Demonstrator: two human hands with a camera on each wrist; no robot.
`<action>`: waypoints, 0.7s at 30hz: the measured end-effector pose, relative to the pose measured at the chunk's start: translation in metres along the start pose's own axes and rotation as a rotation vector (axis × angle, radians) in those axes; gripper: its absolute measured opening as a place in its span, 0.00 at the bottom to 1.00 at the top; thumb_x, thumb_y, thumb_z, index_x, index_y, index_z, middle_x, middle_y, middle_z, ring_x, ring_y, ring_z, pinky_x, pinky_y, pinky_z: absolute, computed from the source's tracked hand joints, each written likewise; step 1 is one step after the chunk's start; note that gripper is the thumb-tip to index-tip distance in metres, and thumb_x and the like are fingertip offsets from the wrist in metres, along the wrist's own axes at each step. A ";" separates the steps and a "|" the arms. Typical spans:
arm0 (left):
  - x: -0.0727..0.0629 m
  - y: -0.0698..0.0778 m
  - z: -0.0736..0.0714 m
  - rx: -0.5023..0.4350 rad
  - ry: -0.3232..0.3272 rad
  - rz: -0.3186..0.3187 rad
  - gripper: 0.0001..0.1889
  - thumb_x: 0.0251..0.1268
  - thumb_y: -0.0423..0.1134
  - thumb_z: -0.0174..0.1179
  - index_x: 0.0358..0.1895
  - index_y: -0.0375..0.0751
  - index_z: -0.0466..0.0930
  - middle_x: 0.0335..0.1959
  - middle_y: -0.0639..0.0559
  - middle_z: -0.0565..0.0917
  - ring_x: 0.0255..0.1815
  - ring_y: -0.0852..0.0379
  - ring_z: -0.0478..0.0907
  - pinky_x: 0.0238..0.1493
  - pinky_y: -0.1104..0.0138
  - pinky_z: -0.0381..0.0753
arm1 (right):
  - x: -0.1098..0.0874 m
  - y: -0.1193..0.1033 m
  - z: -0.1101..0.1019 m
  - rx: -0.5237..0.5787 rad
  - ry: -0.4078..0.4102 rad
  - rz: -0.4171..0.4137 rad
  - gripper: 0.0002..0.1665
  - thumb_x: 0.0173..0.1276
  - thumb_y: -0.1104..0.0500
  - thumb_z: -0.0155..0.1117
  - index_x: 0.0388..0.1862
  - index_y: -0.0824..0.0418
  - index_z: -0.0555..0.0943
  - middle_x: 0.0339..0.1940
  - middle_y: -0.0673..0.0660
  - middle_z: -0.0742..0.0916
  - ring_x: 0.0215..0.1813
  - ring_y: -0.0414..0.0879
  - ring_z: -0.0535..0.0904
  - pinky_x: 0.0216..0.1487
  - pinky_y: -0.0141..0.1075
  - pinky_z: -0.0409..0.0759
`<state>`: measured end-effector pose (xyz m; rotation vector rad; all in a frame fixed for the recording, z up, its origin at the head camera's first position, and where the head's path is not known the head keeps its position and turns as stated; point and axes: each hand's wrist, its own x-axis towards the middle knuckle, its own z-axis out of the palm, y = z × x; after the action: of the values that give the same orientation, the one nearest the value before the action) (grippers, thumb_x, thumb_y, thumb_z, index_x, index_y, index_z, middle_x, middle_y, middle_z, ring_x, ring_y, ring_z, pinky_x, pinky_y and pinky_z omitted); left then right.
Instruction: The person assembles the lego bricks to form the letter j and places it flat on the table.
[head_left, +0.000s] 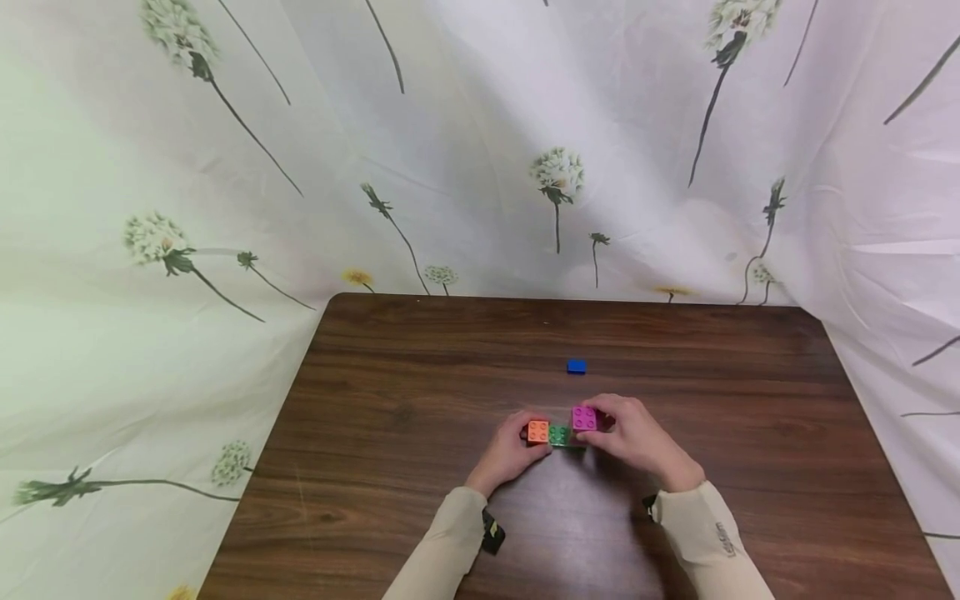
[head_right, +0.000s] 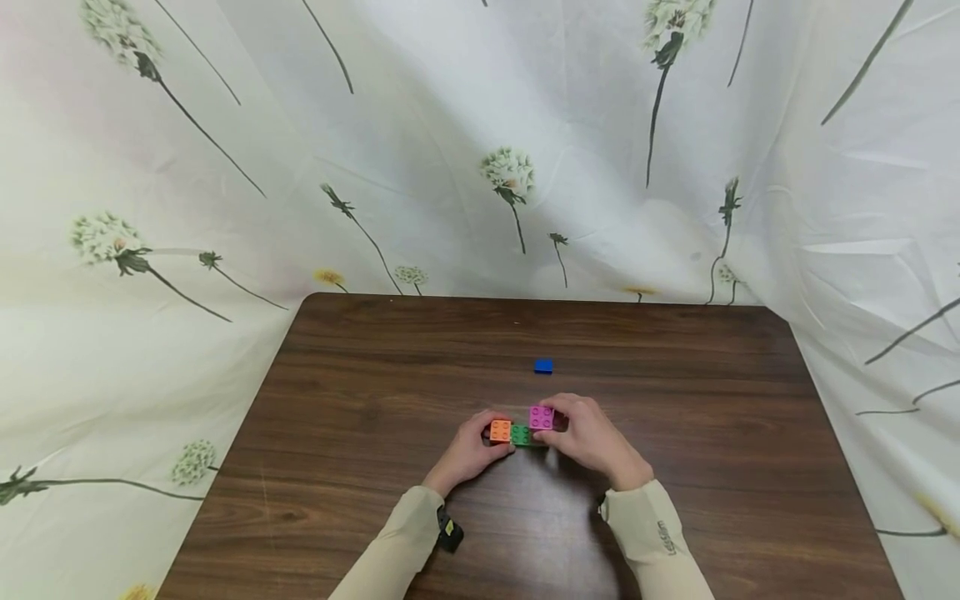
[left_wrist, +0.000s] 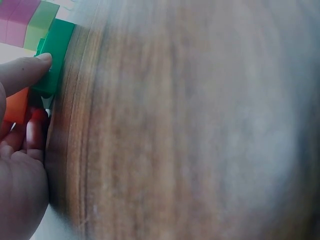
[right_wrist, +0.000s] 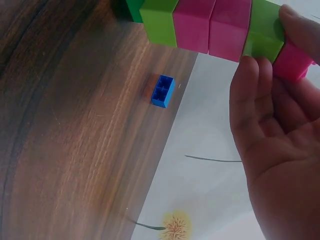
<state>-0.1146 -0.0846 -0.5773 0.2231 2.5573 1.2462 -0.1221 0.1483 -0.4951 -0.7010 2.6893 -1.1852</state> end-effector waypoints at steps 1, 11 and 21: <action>0.000 0.000 0.000 -0.001 0.001 -0.001 0.20 0.59 0.44 0.68 0.55 0.57 0.77 0.57 0.54 0.78 0.59 0.53 0.73 0.61 0.51 0.71 | 0.000 0.000 0.000 -0.008 0.001 -0.001 0.22 0.58 0.55 0.74 0.50 0.60 0.82 0.39 0.50 0.86 0.37 0.38 0.77 0.38 0.30 0.77; 0.000 0.000 -0.001 0.002 -0.001 -0.004 0.20 0.59 0.44 0.68 0.55 0.57 0.77 0.57 0.54 0.78 0.59 0.53 0.73 0.61 0.51 0.71 | 0.001 0.000 0.002 -0.055 -0.018 0.010 0.23 0.59 0.55 0.73 0.51 0.62 0.81 0.39 0.51 0.85 0.37 0.39 0.76 0.37 0.30 0.76; 0.000 0.000 0.000 0.003 0.007 0.009 0.20 0.58 0.45 0.68 0.55 0.57 0.77 0.57 0.54 0.78 0.58 0.53 0.73 0.60 0.51 0.72 | 0.001 -0.003 0.001 -0.106 -0.047 0.005 0.24 0.60 0.54 0.72 0.52 0.64 0.80 0.41 0.53 0.85 0.38 0.39 0.76 0.39 0.31 0.76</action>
<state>-0.1142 -0.0845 -0.5776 0.2314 2.5674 1.2489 -0.1214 0.1454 -0.4934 -0.7258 2.7295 -1.0188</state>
